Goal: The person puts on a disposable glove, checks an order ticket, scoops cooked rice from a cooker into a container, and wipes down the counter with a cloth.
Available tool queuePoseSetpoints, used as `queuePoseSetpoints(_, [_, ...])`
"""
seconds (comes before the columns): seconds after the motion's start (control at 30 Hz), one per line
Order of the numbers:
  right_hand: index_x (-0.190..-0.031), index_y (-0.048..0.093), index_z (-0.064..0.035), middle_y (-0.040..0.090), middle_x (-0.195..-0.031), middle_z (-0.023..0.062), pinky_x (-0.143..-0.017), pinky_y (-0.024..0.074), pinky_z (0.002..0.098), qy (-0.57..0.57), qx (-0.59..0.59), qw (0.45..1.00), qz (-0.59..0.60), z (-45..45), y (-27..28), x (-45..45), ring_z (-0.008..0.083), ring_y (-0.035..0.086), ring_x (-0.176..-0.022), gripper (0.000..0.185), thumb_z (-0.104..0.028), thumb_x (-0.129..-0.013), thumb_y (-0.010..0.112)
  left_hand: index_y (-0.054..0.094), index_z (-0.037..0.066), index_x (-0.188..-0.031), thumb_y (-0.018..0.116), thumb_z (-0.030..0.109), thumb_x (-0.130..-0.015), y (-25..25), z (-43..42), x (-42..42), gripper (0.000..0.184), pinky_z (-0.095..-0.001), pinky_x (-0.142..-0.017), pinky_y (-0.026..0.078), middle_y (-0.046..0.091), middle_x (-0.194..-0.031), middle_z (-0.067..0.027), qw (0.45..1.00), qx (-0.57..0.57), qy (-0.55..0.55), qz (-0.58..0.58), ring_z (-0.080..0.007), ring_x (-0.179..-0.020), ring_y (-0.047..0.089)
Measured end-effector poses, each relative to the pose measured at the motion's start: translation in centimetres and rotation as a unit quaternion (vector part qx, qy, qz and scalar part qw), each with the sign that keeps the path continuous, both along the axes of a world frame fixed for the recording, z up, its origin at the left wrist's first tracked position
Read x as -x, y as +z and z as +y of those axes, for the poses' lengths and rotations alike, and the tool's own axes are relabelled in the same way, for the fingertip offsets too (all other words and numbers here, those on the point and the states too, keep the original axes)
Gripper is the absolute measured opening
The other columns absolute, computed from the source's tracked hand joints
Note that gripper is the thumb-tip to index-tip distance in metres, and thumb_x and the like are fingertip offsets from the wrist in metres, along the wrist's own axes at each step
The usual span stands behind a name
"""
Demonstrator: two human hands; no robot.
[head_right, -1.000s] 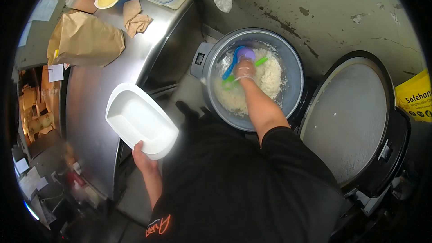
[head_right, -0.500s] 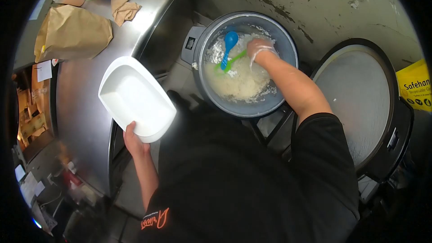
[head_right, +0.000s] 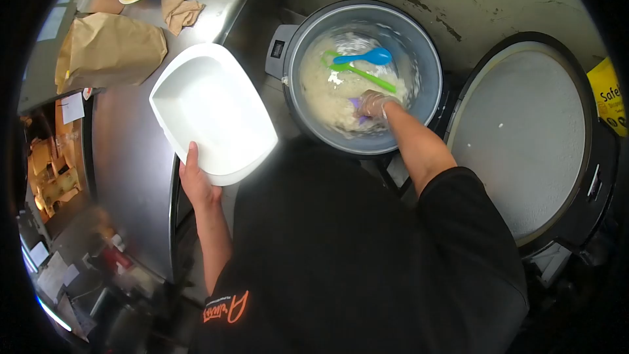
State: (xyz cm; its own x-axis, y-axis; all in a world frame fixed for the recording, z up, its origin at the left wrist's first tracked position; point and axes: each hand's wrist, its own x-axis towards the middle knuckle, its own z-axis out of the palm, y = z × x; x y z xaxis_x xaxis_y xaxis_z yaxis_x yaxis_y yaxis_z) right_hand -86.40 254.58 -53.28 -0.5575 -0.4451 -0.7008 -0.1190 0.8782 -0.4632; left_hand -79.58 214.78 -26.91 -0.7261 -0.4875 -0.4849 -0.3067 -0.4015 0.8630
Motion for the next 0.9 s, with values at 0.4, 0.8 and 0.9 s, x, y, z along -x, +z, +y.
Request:
queuePoseSetpoints(0.4, [-0.072, 0.053, -0.007, 0.053, -0.075, 0.0019, -0.066, 0.0513, 0.0284, -0.496, 0.415, 0.737, -0.194, -2.3, 12.9, -0.6, 0.0122, 0.055, -0.069, 0.015, -0.005, -0.069, 0.068, 0.051, -0.008, -0.122, 0.049, 0.024, -0.098, 0.6, -1.1, 5.1, 0.04, -0.0301, -0.087, 0.046, 0.06, -0.114, -0.0139, 0.979, 0.098, -0.179, 0.009, -0.0184, -0.1, 0.058])
queuePoseSetpoints(0.8, [-0.058, 0.047, 0.0007, 0.046, -0.132, 0.0269, -0.099, 0.0422, 0.0411, -0.095, 0.243, 0.794, 0.549, -12.9, 33.3, 2.0, 0.0381, 0.049, -0.121, 0.027, -0.001, -0.066, 0.072, 0.056, -0.009, -0.116, 0.051, 0.025, -0.097, 0.9, 6.1, 9.5, 0.039, -0.0284, -0.082, 0.047, 0.063, -0.107, -0.0134, 0.95, -0.05, -0.308, -0.031, -0.0161, -0.093, 0.06])
queuePoseSetpoints(0.9, [-0.058, 0.05, 0.0021, 0.046, -0.131, 0.0296, -0.1, 0.0407, 0.0403, -0.165, 0.228, 0.747, 0.603, -12.8, 35.8, 2.4, 0.0383, 0.051, -0.12, 0.024, -0.002, -0.068, 0.071, 0.055, -0.009, -0.116, 0.05, 0.025, -0.098, 0.9, 6.1, 9.8, 0.039, -0.0289, -0.083, 0.047, 0.062, -0.11, -0.0138, 0.961, -0.077, -0.263, -0.041, -0.0166, -0.096, 0.059])
